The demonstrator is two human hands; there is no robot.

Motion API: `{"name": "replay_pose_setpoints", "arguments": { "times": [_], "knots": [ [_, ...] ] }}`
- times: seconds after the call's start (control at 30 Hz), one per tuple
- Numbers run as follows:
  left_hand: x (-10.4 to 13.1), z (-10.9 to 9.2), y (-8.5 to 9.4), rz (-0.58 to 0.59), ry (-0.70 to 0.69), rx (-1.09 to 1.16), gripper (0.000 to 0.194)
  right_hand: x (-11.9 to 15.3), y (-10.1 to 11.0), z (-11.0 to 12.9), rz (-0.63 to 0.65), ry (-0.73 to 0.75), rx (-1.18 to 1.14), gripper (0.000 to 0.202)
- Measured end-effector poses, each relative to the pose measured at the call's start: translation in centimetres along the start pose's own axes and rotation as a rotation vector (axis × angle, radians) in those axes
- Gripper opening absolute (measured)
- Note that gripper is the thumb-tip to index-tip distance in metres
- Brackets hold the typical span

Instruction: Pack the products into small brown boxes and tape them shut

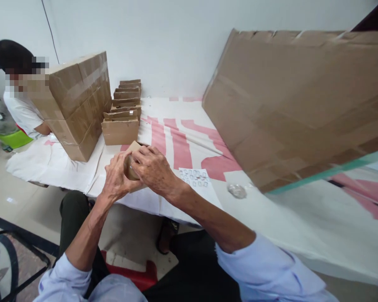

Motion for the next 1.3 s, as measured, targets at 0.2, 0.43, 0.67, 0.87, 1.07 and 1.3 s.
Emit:
{"name": "replay_pose_setpoints", "arguments": {
  "times": [0.2, 0.43, 0.67, 0.87, 1.07, 1.3],
  "knots": [
    [0.4, -0.4, 0.0, 0.011, 0.031, -0.01, 0.087, 0.1, 0.0, -0.2, 0.006, -0.014, -0.007, 0.028],
    [0.5, -1.2, -0.1, 0.022, 0.062, -0.041, 0.083, 0.6, -0.3, -0.5, 0.048, -0.063, -0.024, 0.023],
    [0.6, -1.3, 0.0, 0.016, 0.079, -0.094, 0.08, 0.6, -0.6, -0.6, 0.037, -0.08, -0.013, 0.023],
    [0.5, -1.4, -0.1, 0.025, 0.062, -0.085, 0.083, 0.8, -0.6, -0.6, 0.018, -0.066, -0.012, 0.02],
    [0.6, -1.6, -0.1, 0.021, 0.06, -0.095, 0.08, 0.6, -0.5, -0.6, 0.038, -0.056, -0.036, 0.02],
    [0.7, -1.8, 0.0, 0.018, 0.086, -0.098, 0.082, 0.3, -0.5, -0.9, 0.098, -0.069, -0.049, 0.022]
  ]
}}
Point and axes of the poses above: each hand's wrist, its own x-axis away from the middle knuckle, its own y-axis out of the back of the hand, z = x × y, the point moved 9 cm from there along -x, towards the middle knuckle, and after that the axes turned 9 degrees about y, right-handed, at the moved point
